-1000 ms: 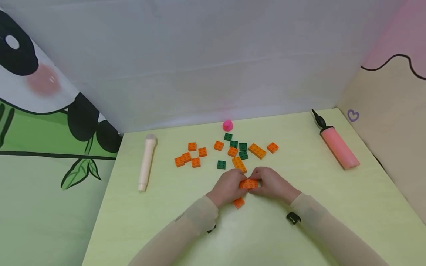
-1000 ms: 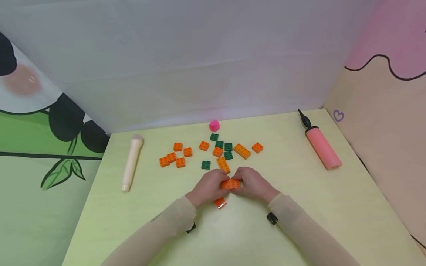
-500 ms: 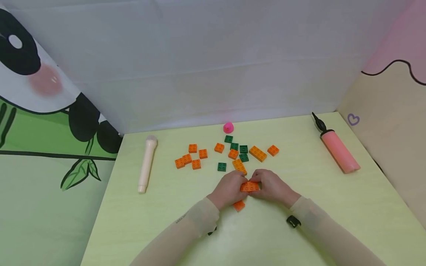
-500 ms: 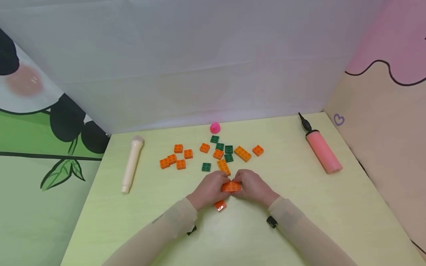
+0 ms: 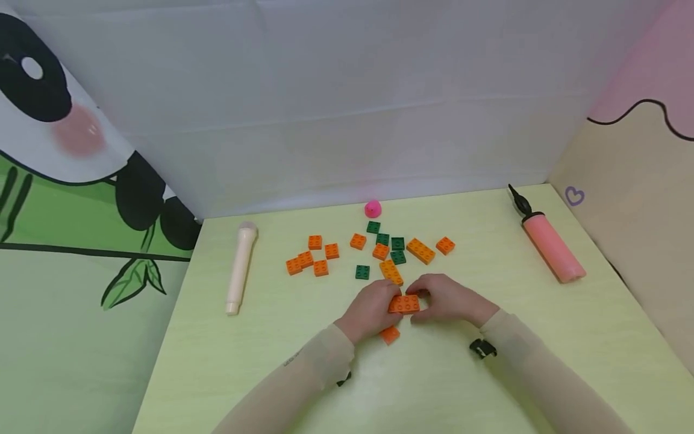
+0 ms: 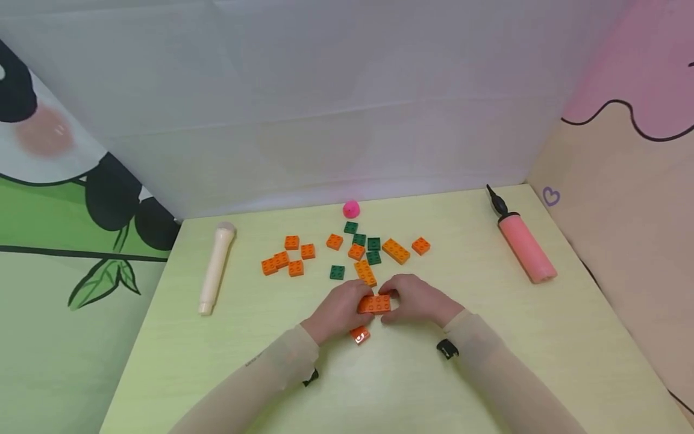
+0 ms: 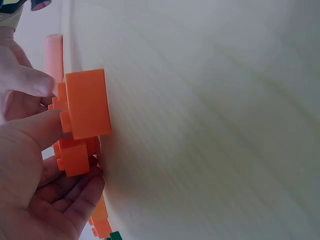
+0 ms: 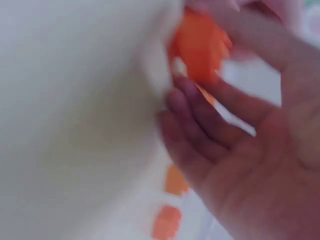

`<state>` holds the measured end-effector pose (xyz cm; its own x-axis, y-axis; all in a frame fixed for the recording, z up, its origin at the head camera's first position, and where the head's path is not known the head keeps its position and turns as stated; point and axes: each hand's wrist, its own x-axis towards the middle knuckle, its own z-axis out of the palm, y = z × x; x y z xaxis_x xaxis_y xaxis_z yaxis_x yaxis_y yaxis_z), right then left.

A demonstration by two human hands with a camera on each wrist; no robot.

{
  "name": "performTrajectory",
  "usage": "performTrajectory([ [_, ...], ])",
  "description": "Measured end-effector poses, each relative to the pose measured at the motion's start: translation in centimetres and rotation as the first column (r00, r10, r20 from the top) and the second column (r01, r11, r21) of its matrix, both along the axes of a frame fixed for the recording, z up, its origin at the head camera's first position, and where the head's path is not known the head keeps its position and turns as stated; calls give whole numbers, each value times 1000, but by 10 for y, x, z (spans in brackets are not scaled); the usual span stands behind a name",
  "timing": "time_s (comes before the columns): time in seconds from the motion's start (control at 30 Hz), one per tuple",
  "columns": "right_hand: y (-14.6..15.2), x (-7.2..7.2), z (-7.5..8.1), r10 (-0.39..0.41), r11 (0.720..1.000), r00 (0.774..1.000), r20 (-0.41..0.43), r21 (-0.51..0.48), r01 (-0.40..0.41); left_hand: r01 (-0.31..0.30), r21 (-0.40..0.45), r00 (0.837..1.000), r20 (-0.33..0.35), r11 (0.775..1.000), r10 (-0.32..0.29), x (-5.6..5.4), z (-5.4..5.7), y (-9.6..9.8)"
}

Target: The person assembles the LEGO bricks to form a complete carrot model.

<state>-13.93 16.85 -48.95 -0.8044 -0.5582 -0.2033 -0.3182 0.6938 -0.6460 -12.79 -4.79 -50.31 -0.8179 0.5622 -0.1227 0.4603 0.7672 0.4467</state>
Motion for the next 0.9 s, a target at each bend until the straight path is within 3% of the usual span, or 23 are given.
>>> performTrajectory([
  [0.13,8,-10,13,-10,999,998,60,-42,13,-29,21,999,30,999,28,0,1,-9],
  [0.27,1,-20,15,-73,995,997,-11,-62,73,-48,41,998,38,998,47,-3,-1,-20],
  [0.43,-21,-28,12,-145,989,983,-114,-21,143,-56,47,998,23,997,55,-4,-5,-31],
  [0.63,-43,-36,11,-207,976,972,-114,37,212,-80,70,997,9,994,80,-1,-8,-40],
  [0.9,-59,-43,4,-201,963,972,-125,154,219,-115,79,993,25,990,113,0,-7,-50],
])
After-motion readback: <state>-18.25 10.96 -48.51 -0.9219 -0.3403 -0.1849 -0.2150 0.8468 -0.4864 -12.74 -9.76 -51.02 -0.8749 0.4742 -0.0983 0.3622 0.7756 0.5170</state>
